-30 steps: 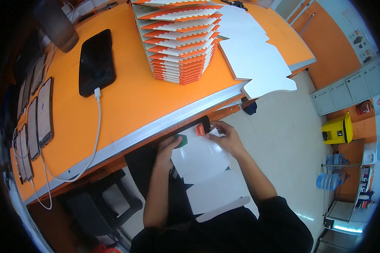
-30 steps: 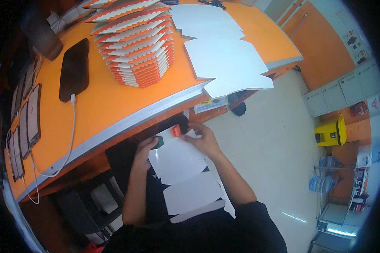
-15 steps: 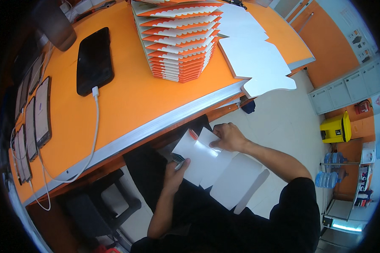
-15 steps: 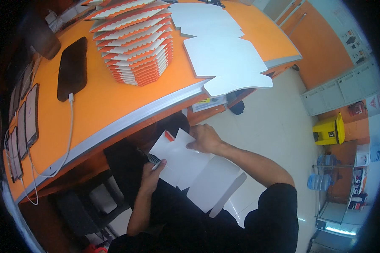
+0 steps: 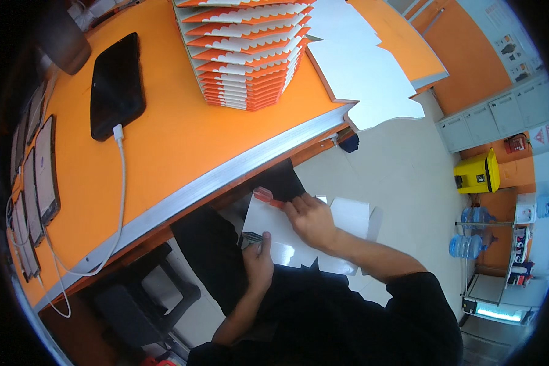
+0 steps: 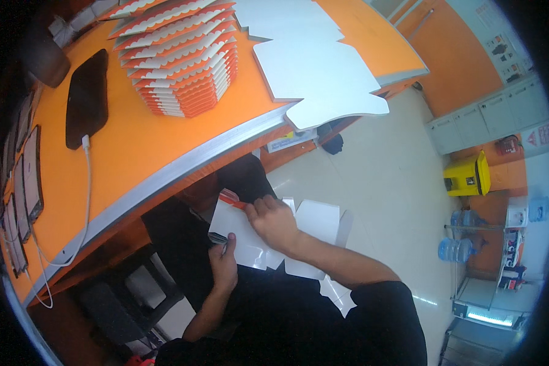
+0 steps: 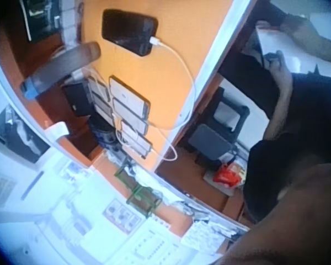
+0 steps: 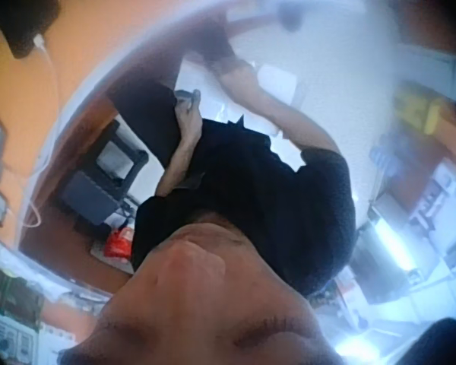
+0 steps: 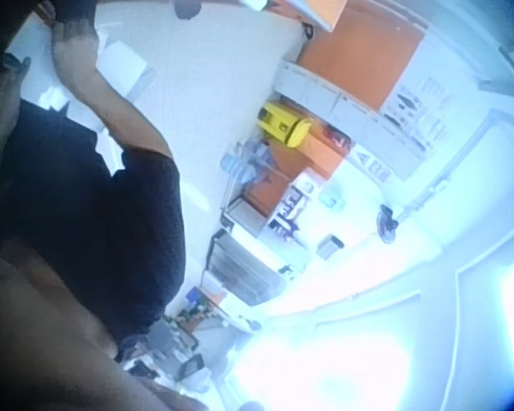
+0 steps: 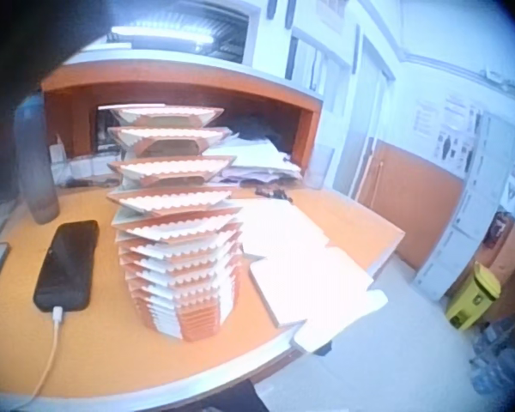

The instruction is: The person folds flat paperboard pieces into small rectangular boxes and stacks them on the desk. They repeatedly pick up a flat piece, fold the sides and flaps, and place the finished box on a growing stack.

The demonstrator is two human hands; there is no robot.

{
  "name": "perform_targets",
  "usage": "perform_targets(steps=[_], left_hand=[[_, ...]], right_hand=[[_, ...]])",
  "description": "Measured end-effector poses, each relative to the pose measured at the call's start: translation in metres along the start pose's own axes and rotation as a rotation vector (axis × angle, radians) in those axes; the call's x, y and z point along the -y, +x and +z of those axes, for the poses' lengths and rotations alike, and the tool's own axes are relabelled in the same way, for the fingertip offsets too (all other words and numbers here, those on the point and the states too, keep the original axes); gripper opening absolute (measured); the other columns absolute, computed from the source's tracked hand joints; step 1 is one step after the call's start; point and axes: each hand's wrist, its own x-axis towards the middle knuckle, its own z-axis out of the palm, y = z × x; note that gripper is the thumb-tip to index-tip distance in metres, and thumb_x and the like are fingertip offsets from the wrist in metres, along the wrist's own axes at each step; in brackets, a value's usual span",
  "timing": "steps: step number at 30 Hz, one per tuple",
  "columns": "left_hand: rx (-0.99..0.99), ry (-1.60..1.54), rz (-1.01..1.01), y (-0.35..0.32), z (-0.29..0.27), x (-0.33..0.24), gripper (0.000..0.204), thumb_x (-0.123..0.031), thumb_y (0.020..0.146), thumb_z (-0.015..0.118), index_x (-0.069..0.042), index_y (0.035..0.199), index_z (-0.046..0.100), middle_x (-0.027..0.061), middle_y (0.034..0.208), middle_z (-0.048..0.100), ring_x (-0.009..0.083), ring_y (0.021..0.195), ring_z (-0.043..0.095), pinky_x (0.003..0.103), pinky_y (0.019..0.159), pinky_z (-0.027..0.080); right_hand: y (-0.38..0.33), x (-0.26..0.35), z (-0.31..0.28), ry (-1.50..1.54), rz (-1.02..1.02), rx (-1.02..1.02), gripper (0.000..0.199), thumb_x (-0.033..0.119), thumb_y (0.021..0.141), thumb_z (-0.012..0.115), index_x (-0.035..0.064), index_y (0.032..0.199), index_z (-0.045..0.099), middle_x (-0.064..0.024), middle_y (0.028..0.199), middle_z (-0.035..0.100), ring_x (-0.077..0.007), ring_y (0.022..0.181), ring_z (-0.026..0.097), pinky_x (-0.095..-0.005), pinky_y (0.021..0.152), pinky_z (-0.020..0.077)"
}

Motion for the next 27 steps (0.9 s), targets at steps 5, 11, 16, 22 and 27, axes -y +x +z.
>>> perform_targets(steps=[5, 11, 16, 22, 27], left_hand=[[0.015, -0.005, 0.008, -0.004, -0.001, 0.005, 0.037, -0.026, 0.103, 0.058, 0.009, 0.102, 0.068, 0.0145, 0.092, 0.070, 0.0189, 0.085, 0.063, 0.035, 0.081, 0.048], [0.055, -0.019, -0.134, -0.005, -0.014, 0.014, 0.031, -0.022, 0.102, 0.059, 0.007, 0.110, 0.067, 0.0136, 0.096, 0.071, 0.0176, 0.087, 0.064, 0.032, 0.079, 0.049], [-0.020, -0.029, 0.123, -0.030, -0.019, 0.005, 0.044, -0.020, 0.094, 0.070, 0.004, 0.129, 0.055, 0.0222, 0.139, 0.046, 0.0283, 0.115, 0.056, 0.043, 0.096, 0.048], [0.297, 1.206, 0.990, -0.025, -0.059, -0.023, 0.050, -0.021, 0.086, 0.075, -0.012, 0.133, 0.058, 0.0168, 0.149, 0.037, 0.0366, 0.141, 0.034, 0.070, 0.114, 0.019], [0.469, 1.452, 1.294, 0.007, -0.052, -0.030, 0.034, -0.016, 0.089, 0.065, -0.008, 0.122, 0.066, 0.0140, 0.128, 0.060, 0.0303, 0.126, 0.052, 0.063, 0.113, 0.030]], right_hand=[[-0.020, 0.029, -0.001, -0.140, -0.046, 0.083, 0.031, 0.012, 0.081, 0.062, -0.0106, 0.102, 0.067, -0.0237, 0.100, 0.066, -0.0304, 0.093, 0.062, -0.0347, 0.075, 0.0566], [-0.037, 0.050, 0.005, -0.186, 0.005, 0.188, 0.043, 0.019, 0.095, 0.059, -0.0173, 0.118, 0.060, -0.0347, 0.122, 0.060, -0.0416, 0.109, 0.058, -0.0412, 0.088, 0.0561], [-0.037, 0.047, 0.007, -0.117, 0.009, 0.196, 0.049, 0.022, 0.095, 0.057, -0.0182, 0.122, 0.057, -0.0381, 0.126, 0.057, -0.0439, 0.114, 0.058, -0.0444, 0.094, 0.0527], [-0.041, 0.036, 0.000, -0.055, 0.005, 0.166, 0.051, 0.020, 0.090, 0.059, -0.0159, 0.126, 0.056, -0.0344, 0.130, 0.057, -0.0428, 0.119, 0.056, -0.0434, 0.096, 0.0514], [-0.037, 0.029, 0.002, -0.023, -0.049, 0.179, 0.049, 0.018, 0.086, 0.061, -0.0142, 0.123, 0.058, -0.0323, 0.130, 0.057, -0.0410, 0.121, 0.055, -0.0425, 0.097, 0.0510]])
